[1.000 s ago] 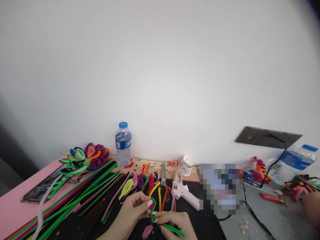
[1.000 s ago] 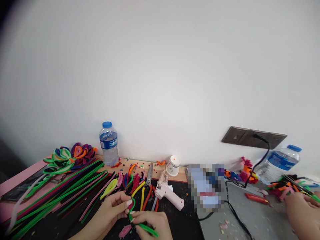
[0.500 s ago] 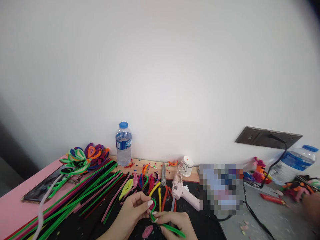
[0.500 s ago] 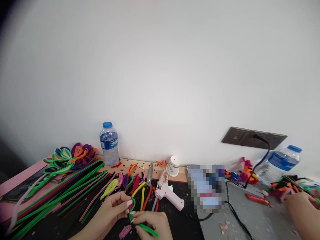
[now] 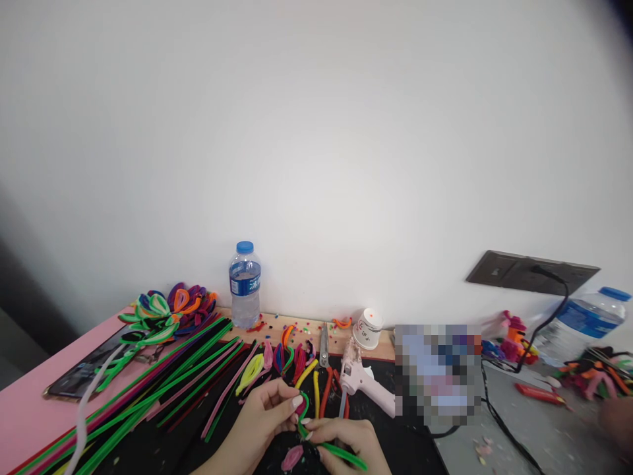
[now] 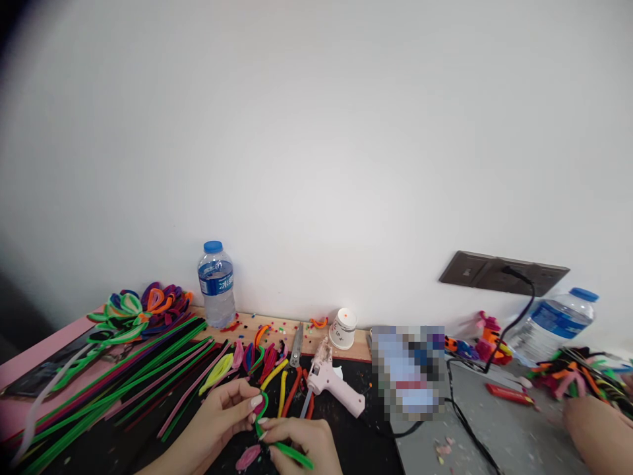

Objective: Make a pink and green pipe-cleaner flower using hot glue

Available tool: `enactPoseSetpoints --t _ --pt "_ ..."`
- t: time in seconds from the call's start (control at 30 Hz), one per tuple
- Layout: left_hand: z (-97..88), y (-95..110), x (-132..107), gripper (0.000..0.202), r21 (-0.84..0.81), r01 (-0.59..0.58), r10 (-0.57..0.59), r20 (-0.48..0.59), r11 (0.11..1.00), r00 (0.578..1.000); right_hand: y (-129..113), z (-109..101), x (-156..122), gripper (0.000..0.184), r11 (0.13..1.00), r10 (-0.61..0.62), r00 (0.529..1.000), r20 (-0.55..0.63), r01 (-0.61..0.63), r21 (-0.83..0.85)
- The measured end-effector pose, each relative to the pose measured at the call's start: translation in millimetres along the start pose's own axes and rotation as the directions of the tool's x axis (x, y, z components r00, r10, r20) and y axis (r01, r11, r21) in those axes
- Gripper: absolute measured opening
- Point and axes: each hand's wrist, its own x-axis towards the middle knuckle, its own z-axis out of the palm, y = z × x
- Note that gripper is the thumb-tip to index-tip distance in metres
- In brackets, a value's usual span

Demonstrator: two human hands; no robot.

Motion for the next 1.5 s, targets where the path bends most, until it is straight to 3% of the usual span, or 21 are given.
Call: enactPoseSetpoints --t 1.5 --pt "2.9 3.7 -2.3 0.031 -0.002 0.008 -0.008 -0.011 1.000 1.000 -3.8 -1.1 1.2 0.020 1.000 0.001 1.000 -0.005 -0.001 -0.008"
